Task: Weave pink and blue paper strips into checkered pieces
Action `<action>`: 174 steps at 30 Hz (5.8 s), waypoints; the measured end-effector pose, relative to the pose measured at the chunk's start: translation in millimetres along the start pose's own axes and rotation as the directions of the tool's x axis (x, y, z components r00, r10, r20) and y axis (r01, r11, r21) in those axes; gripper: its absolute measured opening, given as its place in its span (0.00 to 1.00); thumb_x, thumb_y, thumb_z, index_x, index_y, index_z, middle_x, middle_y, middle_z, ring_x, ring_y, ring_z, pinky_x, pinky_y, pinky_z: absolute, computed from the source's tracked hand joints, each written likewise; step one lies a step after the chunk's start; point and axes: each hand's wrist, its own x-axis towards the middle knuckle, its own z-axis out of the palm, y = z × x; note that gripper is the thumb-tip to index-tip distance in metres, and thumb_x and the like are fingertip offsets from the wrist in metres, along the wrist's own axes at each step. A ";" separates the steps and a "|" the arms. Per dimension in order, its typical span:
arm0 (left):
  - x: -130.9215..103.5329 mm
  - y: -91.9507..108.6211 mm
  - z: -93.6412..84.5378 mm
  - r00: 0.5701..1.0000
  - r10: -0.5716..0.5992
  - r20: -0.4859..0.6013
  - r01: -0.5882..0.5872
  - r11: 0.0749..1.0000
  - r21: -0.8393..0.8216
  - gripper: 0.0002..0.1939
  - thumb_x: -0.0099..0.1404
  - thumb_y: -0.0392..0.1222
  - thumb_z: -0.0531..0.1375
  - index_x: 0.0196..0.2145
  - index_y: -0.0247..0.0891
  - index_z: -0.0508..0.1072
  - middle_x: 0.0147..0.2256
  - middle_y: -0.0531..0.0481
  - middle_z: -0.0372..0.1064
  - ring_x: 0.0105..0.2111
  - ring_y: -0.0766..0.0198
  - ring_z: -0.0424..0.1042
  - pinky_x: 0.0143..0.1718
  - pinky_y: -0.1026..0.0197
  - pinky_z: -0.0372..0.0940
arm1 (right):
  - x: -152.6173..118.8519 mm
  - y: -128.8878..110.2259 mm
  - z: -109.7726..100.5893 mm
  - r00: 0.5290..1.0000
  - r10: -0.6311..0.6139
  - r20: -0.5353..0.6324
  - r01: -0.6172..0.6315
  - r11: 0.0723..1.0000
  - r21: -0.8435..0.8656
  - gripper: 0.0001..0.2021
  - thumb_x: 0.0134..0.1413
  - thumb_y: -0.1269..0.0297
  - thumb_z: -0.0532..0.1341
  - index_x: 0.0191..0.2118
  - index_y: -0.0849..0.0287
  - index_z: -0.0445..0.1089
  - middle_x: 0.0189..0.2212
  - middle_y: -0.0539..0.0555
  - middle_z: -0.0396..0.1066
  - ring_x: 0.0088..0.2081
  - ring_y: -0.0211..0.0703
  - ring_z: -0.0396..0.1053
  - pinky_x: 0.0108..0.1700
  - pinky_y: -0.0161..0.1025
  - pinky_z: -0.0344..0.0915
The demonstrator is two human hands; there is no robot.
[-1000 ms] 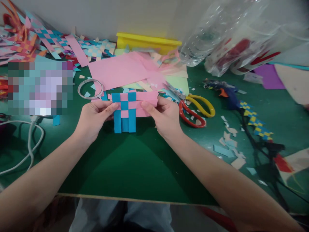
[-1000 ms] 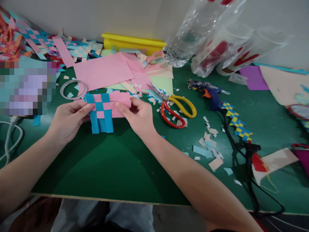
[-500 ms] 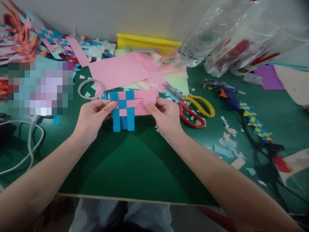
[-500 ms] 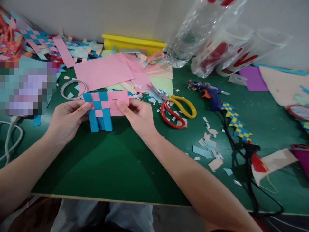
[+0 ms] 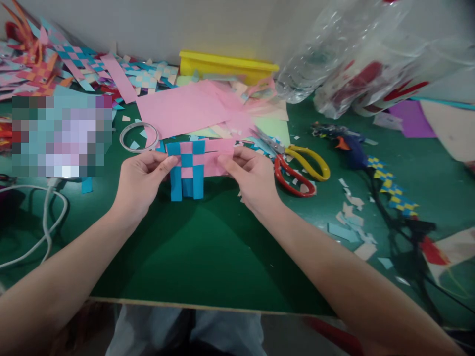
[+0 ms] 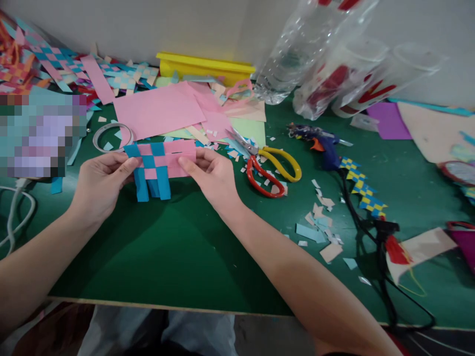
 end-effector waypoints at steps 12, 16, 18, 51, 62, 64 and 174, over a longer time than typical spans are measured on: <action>-0.2 1.1 1.1 0.995 -0.090 0.042 0.090 0.996 0.003 0.17 0.50 0.50 0.69 0.34 0.37 0.78 0.31 0.50 0.75 0.31 0.65 0.74 0.34 0.63 0.71 | -2.8 4.1 0.2 1.000 0.003 -0.015 -0.004 0.997 -0.081 0.11 0.43 0.55 0.69 0.32 0.55 0.74 0.29 0.47 0.73 0.30 0.36 0.70 0.33 0.36 0.69; 0.0 1.0 -0.3 0.999 -0.043 0.011 0.043 0.999 0.014 0.16 0.52 0.50 0.68 0.34 0.37 0.79 0.32 0.49 0.76 0.33 0.64 0.74 0.38 0.60 0.71 | -5.4 0.6 1.1 1.000 -0.012 0.020 0.016 0.984 -0.178 0.11 0.44 0.55 0.68 0.32 0.56 0.74 0.27 0.47 0.73 0.28 0.35 0.68 0.29 0.35 0.66; 0.2 0.4 -1.0 1.000 -0.022 0.001 0.022 0.999 0.046 0.14 0.53 0.50 0.67 0.33 0.38 0.79 0.31 0.50 0.76 0.32 0.64 0.74 0.38 0.60 0.71 | -6.5 -2.6 1.6 0.999 -0.008 0.051 0.018 0.979 -0.204 0.10 0.44 0.56 0.68 0.31 0.57 0.74 0.27 0.48 0.73 0.27 0.35 0.68 0.28 0.34 0.65; -0.9 6.8 0.6 0.988 -0.021 0.154 -0.027 0.953 0.303 0.10 0.54 0.47 0.67 0.33 0.40 0.80 0.30 0.49 0.77 0.30 0.60 0.75 0.33 0.61 0.71 | -9.2 -20.3 5.9 0.975 0.092 0.201 -0.032 0.959 -0.283 0.09 0.48 0.57 0.64 0.29 0.58 0.73 0.27 0.50 0.74 0.29 0.37 0.70 0.32 0.36 0.68; -4.5 2.7 1.6 0.942 0.143 0.304 -0.272 0.858 0.437 0.18 0.61 0.47 0.62 0.47 0.39 0.74 0.39 0.47 0.77 0.38 0.60 0.75 0.43 0.58 0.69 | -12.8 -19.5 5.6 0.966 -0.005 0.259 0.178 0.740 -0.649 0.12 0.54 0.58 0.60 0.24 0.59 0.69 0.19 0.47 0.67 0.22 0.33 0.62 0.26 0.34 0.56; -4.0 2.4 1.3 0.917 0.248 0.312 -0.384 0.760 0.525 0.15 0.62 0.46 0.61 0.46 0.39 0.75 0.42 0.47 0.76 0.42 0.59 0.74 0.46 0.57 0.67 | -13.5 -16.5 4.8 0.960 -0.117 0.255 0.273 0.603 -0.749 0.11 0.54 0.58 0.60 0.25 0.58 0.69 0.18 0.48 0.66 0.22 0.34 0.61 0.28 0.36 0.56; -7.8 -2.9 3.4 0.747 0.519 0.415 -0.643 0.406 0.650 0.05 0.62 0.40 0.57 0.29 0.38 0.70 0.25 0.53 0.74 0.23 0.67 0.71 0.24 0.66 0.62 | -26.8 -7.7 17.2 0.761 -0.598 0.251 0.632 0.597 -0.494 0.10 0.55 0.74 0.58 0.41 0.54 0.68 0.42 0.54 0.71 0.44 0.42 0.71 0.49 0.46 0.69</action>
